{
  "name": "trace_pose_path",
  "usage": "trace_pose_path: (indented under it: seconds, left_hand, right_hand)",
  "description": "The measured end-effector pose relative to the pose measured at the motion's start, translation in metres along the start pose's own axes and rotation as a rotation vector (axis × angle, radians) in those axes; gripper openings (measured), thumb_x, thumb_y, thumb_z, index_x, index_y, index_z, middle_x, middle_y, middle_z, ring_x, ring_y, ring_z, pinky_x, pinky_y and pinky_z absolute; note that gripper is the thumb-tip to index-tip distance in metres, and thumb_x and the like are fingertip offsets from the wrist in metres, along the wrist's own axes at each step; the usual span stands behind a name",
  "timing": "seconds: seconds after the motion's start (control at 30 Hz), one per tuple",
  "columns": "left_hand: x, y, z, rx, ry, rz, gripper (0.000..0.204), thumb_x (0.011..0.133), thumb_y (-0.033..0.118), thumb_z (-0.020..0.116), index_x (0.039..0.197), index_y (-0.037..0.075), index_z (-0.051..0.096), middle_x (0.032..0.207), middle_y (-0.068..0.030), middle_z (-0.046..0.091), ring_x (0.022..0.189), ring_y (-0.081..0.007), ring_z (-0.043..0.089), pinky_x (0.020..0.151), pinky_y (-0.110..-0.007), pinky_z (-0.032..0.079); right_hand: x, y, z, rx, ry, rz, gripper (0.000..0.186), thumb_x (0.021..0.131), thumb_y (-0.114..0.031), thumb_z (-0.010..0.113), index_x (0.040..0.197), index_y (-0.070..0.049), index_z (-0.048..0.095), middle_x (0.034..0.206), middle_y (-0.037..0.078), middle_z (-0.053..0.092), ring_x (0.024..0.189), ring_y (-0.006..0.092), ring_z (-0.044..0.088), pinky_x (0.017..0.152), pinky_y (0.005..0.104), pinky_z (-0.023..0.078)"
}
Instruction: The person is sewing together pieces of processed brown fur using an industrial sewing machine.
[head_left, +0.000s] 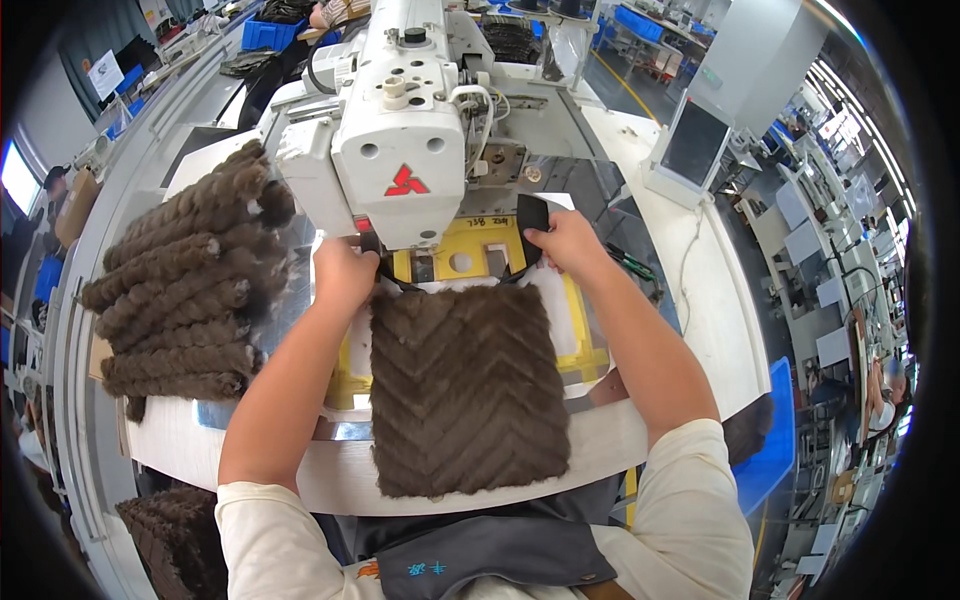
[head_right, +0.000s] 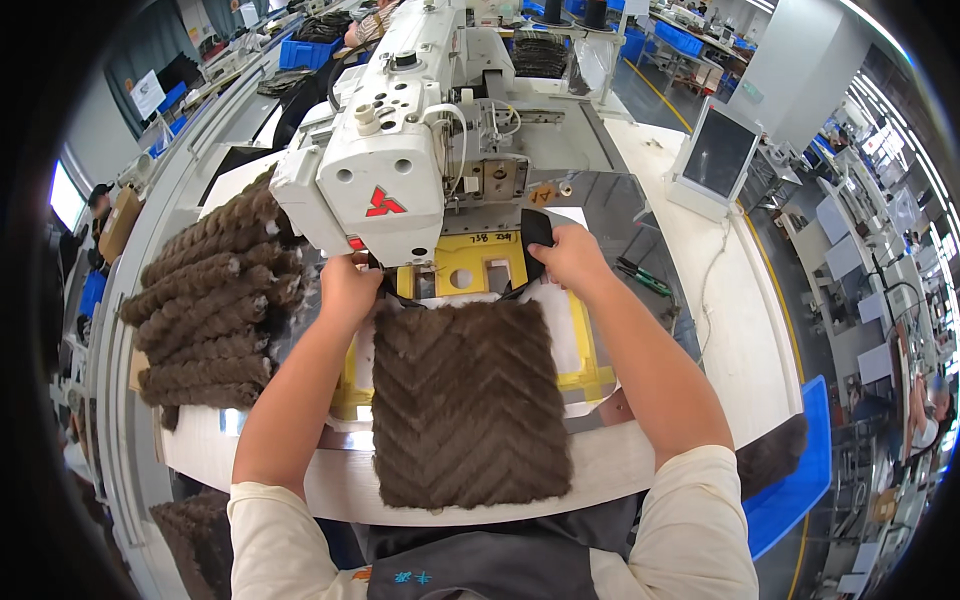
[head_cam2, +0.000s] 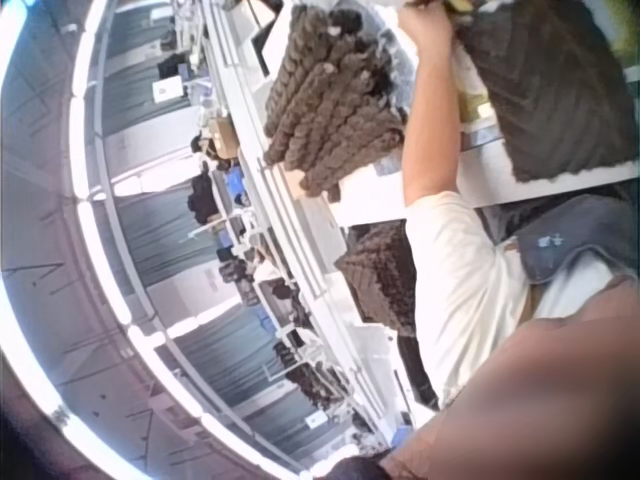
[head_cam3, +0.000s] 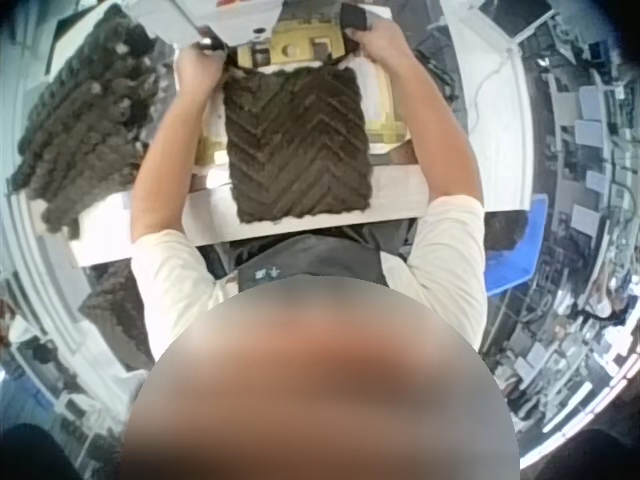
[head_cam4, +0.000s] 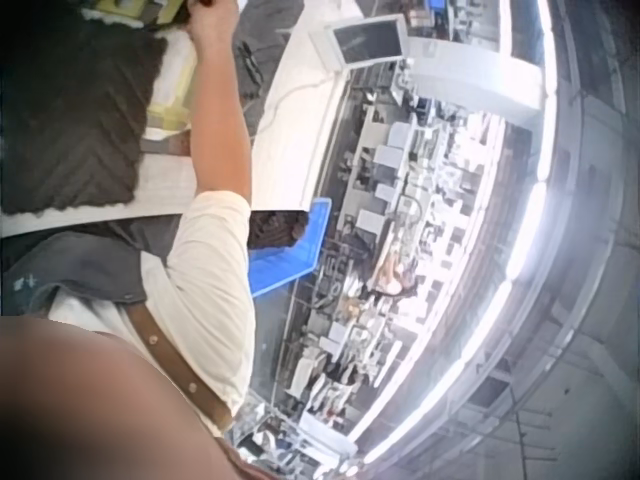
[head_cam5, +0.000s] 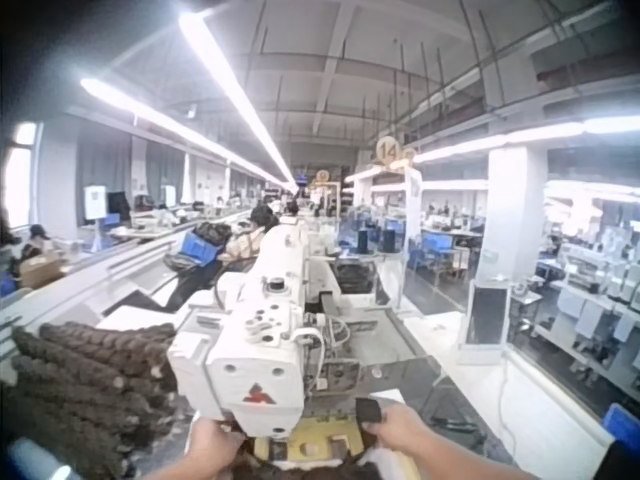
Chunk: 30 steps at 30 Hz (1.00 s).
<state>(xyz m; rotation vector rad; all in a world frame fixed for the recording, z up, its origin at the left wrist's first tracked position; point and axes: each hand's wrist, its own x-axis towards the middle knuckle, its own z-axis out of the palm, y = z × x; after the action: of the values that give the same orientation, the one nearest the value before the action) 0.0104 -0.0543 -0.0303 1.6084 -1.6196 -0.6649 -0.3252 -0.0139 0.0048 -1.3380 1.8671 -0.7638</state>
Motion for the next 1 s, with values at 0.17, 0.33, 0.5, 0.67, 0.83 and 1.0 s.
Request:
trace_pose_path:
  seconds: [0.17, 0.33, 0.5, 0.67, 0.83, 1.0]
  left_hand:
    - [-0.010, 0.005, -0.017, 0.069, -0.009, -0.069, 0.039, 0.077, 0.006, 0.068, 0.114, -0.003, 0.073, 0.103, -0.0228, 0.075, 0.099, -0.0400, 0.073, 0.090, -0.044, 0.056]
    - [-0.005, 0.002, -0.012, 0.061, 0.109, -0.006, 0.040, 0.079, 0.006, 0.070, 0.117, -0.003, 0.069, 0.111, -0.0232, 0.074, 0.105, -0.0373, 0.072, 0.091, -0.044, 0.056]
    - [-0.019, -0.011, 0.004, -0.233, 0.245, 0.194, 0.039, 0.094, 0.025, 0.074, 0.122, 0.000, 0.062, 0.113, -0.0187, 0.066, 0.104, -0.0354, 0.070, 0.089, -0.045, 0.056]
    - [-0.067, 0.011, -0.042, 0.112, -0.179, 0.132, 0.049, 0.092, 0.029, 0.078, 0.128, -0.001, 0.062, 0.105, -0.0161, 0.068, 0.091, -0.0264, 0.068, 0.082, -0.039, 0.056]
    - [-0.089, 0.039, -0.057, 0.214, -0.560, 0.112, 0.068, 0.083, 0.038, 0.085, 0.131, -0.005, 0.062, 0.108, -0.0229, 0.072, 0.097, -0.0375, 0.070, 0.088, -0.042, 0.056]
    - [-0.099, 0.037, -0.045, 0.317, -0.501, 0.296, 0.065, 0.080, 0.036, 0.089, 0.122, -0.005, 0.061, 0.096, -0.0229, 0.070, 0.091, -0.0367, 0.069, 0.083, -0.044, 0.055]
  right_hand:
    - [-0.003, 0.004, -0.002, -0.026, 0.012, -0.020, 0.028, 0.092, -0.023, 0.075, 0.083, 0.002, 0.065, 0.066, 0.009, 0.065, 0.050, 0.0179, 0.061, 0.045, 0.0363, 0.048]
    - [0.004, 0.004, 0.000, -0.015, 0.006, -0.021, 0.030, 0.093, -0.026, 0.075, 0.089, 0.001, 0.065, 0.067, 0.010, 0.066, 0.051, 0.0187, 0.062, 0.046, 0.0361, 0.050]
    - [-0.014, 0.009, 0.005, 0.100, 0.230, -0.019, 0.055, 0.094, -0.031, 0.074, 0.135, -0.001, 0.052, 0.085, 0.011, 0.067, 0.062, 0.0178, 0.064, 0.050, 0.0360, 0.052]
    - [-0.079, 0.030, -0.004, 0.257, 0.037, 0.042, 0.058, 0.093, -0.026, 0.077, 0.138, 0.000, 0.050, 0.097, 0.012, 0.064, 0.076, 0.0178, 0.065, 0.058, 0.0342, 0.057]
    - [-0.107, 0.027, 0.003, 0.539, -0.190, 0.096, 0.059, 0.092, -0.021, 0.077, 0.138, 0.001, 0.049, 0.116, 0.015, 0.062, 0.090, 0.0183, 0.066, 0.071, 0.0317, 0.059]
    - [-0.112, 0.022, 0.005, 0.283, -0.219, 0.047, 0.054, 0.094, -0.023, 0.076, 0.137, -0.002, 0.052, 0.120, 0.011, 0.061, 0.084, 0.0152, 0.064, 0.067, 0.0301, 0.054]
